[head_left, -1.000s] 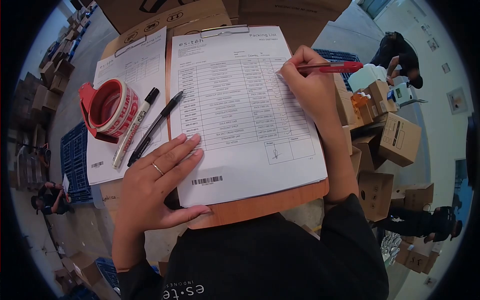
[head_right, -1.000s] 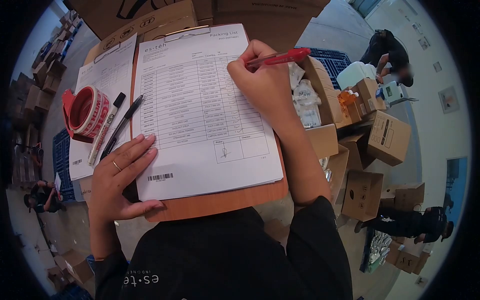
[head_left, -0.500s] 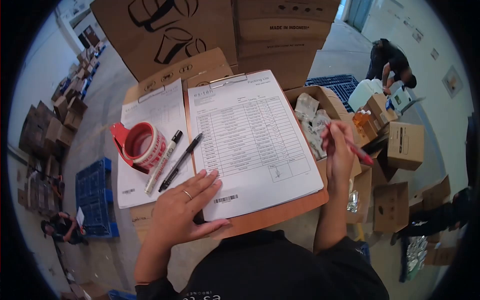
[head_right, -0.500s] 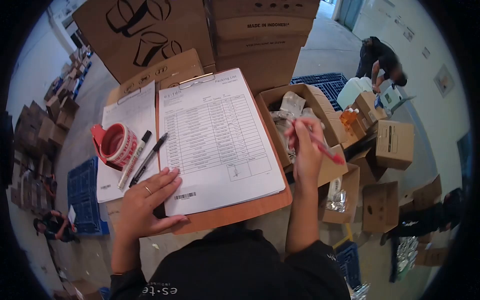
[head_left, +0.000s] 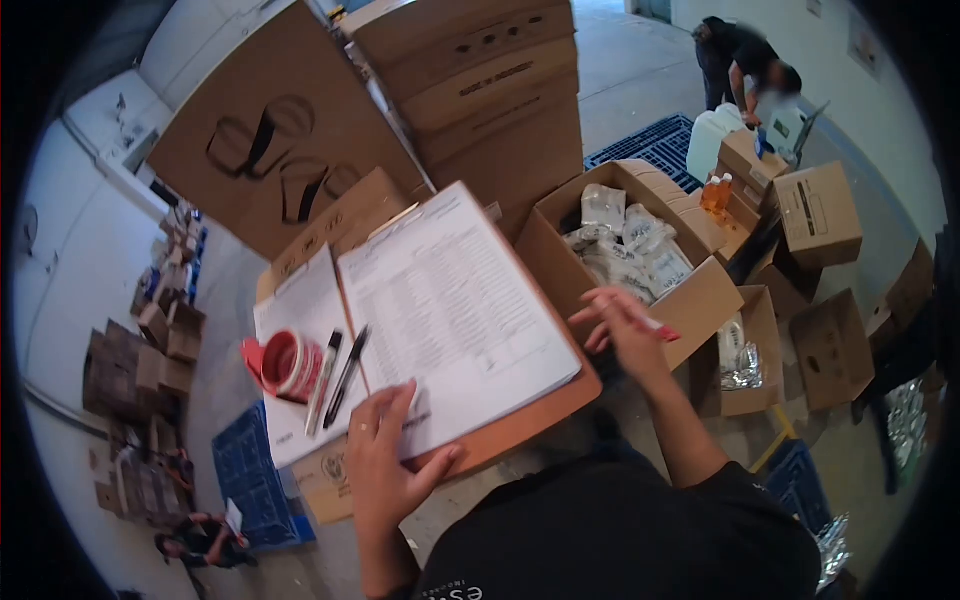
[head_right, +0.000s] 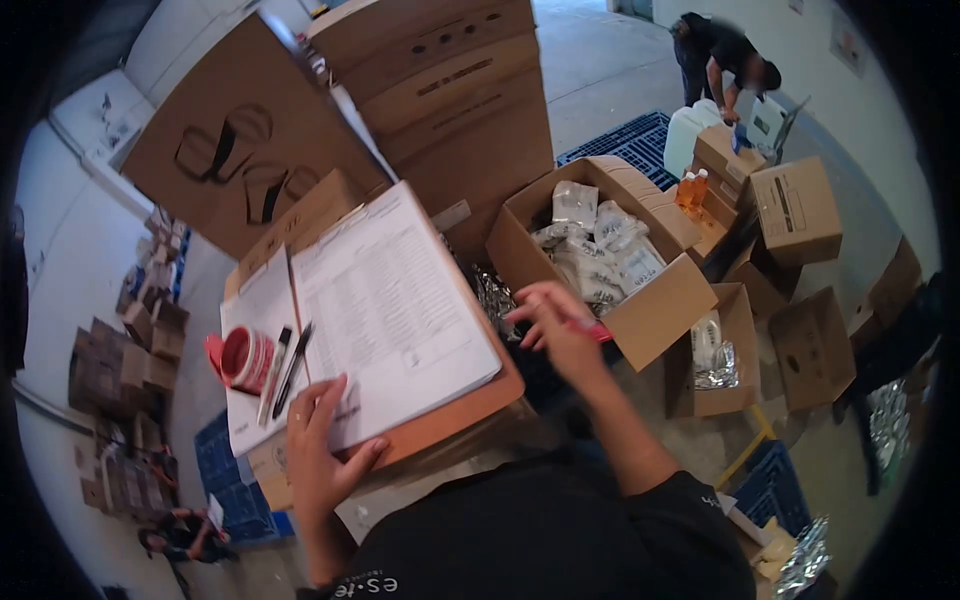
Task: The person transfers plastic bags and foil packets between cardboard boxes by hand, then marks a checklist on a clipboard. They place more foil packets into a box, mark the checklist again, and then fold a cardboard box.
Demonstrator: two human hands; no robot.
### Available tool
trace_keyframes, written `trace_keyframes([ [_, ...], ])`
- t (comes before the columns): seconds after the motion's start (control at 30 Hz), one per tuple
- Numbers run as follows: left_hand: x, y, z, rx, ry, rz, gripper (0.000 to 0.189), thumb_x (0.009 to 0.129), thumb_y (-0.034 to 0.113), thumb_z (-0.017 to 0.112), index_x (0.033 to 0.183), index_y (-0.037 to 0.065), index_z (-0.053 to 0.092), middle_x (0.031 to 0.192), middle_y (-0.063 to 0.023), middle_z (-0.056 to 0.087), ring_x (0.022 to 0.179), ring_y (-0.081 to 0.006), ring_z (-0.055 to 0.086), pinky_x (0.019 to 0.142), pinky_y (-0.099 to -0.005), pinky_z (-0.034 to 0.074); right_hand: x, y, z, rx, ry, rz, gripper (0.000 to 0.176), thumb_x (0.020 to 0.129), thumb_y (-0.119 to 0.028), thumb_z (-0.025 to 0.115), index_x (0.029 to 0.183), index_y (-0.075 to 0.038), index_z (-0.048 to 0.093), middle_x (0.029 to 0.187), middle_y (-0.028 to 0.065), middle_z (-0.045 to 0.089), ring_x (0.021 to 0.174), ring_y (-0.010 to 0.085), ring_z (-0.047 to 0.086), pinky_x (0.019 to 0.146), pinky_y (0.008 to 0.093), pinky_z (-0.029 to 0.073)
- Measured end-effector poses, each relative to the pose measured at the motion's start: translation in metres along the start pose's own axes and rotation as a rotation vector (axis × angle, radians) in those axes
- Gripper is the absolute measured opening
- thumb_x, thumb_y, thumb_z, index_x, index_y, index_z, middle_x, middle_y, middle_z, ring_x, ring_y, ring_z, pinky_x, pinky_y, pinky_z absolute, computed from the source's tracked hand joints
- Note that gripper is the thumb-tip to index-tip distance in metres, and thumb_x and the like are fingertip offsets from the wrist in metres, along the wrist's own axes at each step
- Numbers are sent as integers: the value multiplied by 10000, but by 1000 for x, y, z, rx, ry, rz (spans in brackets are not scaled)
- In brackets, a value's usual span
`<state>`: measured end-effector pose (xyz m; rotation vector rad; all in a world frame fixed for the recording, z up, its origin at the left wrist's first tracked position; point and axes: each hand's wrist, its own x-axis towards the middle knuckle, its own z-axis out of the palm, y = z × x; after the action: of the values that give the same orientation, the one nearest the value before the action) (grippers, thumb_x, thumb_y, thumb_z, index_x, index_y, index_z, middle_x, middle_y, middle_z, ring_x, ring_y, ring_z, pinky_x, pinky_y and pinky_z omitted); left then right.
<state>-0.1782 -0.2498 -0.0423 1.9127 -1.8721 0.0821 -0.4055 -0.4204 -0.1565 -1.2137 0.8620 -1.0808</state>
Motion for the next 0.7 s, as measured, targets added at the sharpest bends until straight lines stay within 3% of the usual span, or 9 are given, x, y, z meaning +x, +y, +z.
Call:
trace_keyframes([
  [0.13, -11, -23, 22, -256, 164, -33, 453, 642, 217, 667, 1037, 8, 593, 1053, -166, 563, 1056, -346, 497, 920, -421, 373, 0, 47, 7, 224, -281, 86, 189, 909, -221, 480, 1007, -70, 534, 865, 29, 618, 597, 54, 543, 524, 200, 456],
  [0.2, -21, -32, 29, -438, 295, -104, 394, 781, 335, 573, 951, -18, 612, 964, -169, 579, 976, -324, 541, 881, -426, 399, -3, 53, 5, 201, -334, 222, 199, 917, -206, 445, 1035, -62, 516, 883, 39, 627, 640, 83, 590, 524, 206, 453],
  [0.23, -20, -33, 26, -336, 316, -104, 435, 826, 380, 516, 924, -32, 616, 905, -170, 583, 927, -309, 555, 850, -406, 413, -3, 54, 1, 218, -348, 246, 205, 919, -208, 437, 1042, -63, 512, 889, 41, 628, 644, 83, 592, 530, 208, 453],
  [0.33, -27, -43, 29, -408, 516, -211, 380, 863, 298, 464, 855, -53, 610, 837, -155, 583, 849, -261, 556, 772, -349, 427, 5, 56, -10, 245, -405, 347, 222, 925, -220, 416, 1058, -64, 503, 893, 53, 626, 649, 80, 585, 552, 211, 450],
  [0.4, -34, -49, 26, -277, 528, -253, 355, 865, 264, 451, 832, -55, 604, 826, -145, 580, 823, -246, 547, 755, -335, 422, 16, 65, -19, 244, -562, 343, 228, 924, -223, 414, 1058, -59, 499, 865, 56, 614, 648, 70, 564, 560, 207, 445],
  [0.53, -40, -54, 21, -102, 580, -359, 306, 862, 186, 418, 788, -55, 592, 790, -110, 561, 736, -202, 501, 683, -304, 393, 44, 68, -31, 223, -645, 407, 225, 921, -211, 418, 1059, -50, 492, 831, 50, 598, 642, 62, 537, 564, 206, 438],
  [0.57, -35, -52, 23, -104, 545, -345, 335, 890, 188, 378, 812, -59, 590, 799, -55, 542, 656, -122, 407, 607, -248, 335, 52, 60, -31, 225, -656, 321, 221, 916, -202, 426, 1057, -44, 489, 823, 48, 594, 640, 63, 532, 567, 206, 435],
  [0.67, -28, -51, 25, 40, 514, -262, 329, 887, 184, 388, 810, -64, 590, 756, -40, 510, 648, -115, 398, 611, -246, 323, 65, 62, -22, 209, -673, 147, 213, 899, -167, 452, 1055, -24, 478, 804, 52, 590, 639, 81, 529, 582, 225, 424],
  [0.7, -27, -47, 25, -39, 530, -319, 339, 886, 188, 400, 809, -73, 603, 701, -28, 466, 636, -108, 384, 603, -241, 303, 68, 57, -20, 184, -651, 69, 207, 893, -151, 456, 1051, -20, 478, 797, 54, 588, 643, 88, 530, 589, 234, 421],
])
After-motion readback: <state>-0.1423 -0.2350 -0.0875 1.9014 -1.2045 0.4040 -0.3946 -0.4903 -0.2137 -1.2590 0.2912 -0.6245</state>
